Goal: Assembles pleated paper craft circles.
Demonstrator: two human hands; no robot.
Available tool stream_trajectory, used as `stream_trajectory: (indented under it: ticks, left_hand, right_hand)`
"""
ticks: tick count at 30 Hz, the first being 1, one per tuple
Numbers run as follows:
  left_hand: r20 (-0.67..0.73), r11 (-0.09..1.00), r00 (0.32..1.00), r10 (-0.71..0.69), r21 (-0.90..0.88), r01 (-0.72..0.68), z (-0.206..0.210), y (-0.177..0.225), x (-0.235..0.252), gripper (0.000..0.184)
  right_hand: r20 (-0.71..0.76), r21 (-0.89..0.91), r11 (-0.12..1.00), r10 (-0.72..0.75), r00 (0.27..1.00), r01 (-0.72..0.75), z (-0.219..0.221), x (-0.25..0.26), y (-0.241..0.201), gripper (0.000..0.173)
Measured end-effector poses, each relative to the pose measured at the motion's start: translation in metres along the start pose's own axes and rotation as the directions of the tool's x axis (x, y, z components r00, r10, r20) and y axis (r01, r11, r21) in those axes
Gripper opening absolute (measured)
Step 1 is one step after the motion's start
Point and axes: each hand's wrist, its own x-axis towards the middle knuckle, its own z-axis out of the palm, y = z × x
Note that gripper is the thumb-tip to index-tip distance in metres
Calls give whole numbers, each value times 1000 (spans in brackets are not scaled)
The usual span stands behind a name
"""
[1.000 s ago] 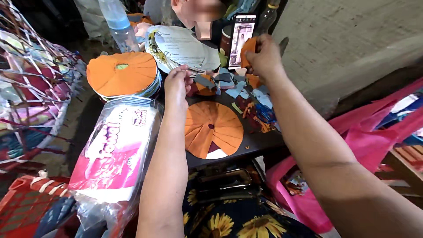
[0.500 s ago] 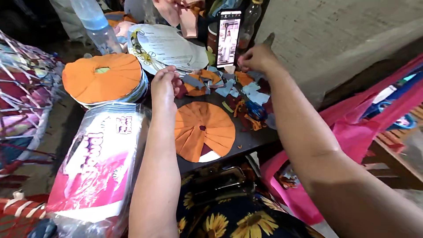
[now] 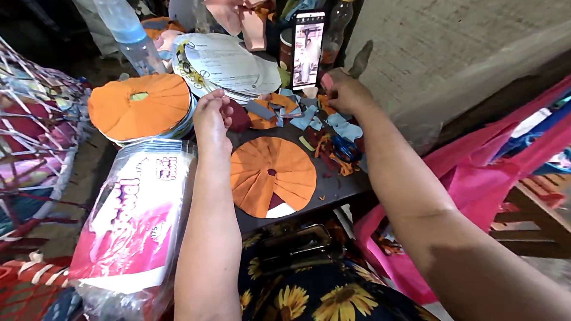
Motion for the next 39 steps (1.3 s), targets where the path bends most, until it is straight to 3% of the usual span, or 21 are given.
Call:
stream_trajectory:
  ticks: [4,9,11,14,17,21,23,26,28,30,33,35,39]
  left_hand:
    - [-88,999,996,21,-38,-25,-2,2,0,23]
    - [-199,991,980,16,-130,-42,-2,1,2,30]
    - [-192,990,981,-10,-141,-18,-2,1,2,30]
    - [-158,991,987,-33,-133,11,-1,-1,1,28]
    - [-140,990,990,-35,-144,14,-1,-1,1,29]
    - [-131,985,991,-38,-170,15,-1,1,2,28]
    - [-118,987,992,-33,-161,14,0,1,0,28]
    - [-97,988,995,-30,-152,15,2,2,-2,28]
    - [-91,989,995,-30,-146,16,3,1,-1,28]
    - [-56,993,998,-37,-115,30,2,0,-1,29]
    - [54,998,997,-61,-12,62,5,-5,0,31]
    - [106,996,992,-69,66,62,9,-8,-1,31]
    - [147,985,986,-78,164,53,10,-11,-1,32]
  right_hand:
    - [-21,-19,999,27,999,-27,-11,-12,-24,28]
    - [-29,164,916,-365,930,365,-10,-33,-92,26]
    - [-1,170,894,-420,907,414,3,-36,-121,32]
    - [64,116,903,-422,904,413,26,-27,-145,40]
    - [57,131,911,-401,914,392,35,-12,-147,29]
    - [-129,194,937,-269,955,290,14,-11,-139,29]
    - [-180,128,966,-199,963,224,6,-13,-133,30]
    - [-83,-26,982,-190,978,188,12,-15,-123,33]
    - [-106,-38,977,-211,972,208,19,-20,-125,34]
    - [-103,3,977,-211,972,212,20,-27,-134,38]
    - [22,102,978,-187,982,183,22,-33,-143,47]
    - [63,137,972,-199,978,189,30,-30,-143,42]
    - [-3,250,940,-237,972,230,30,-26,-141,28]
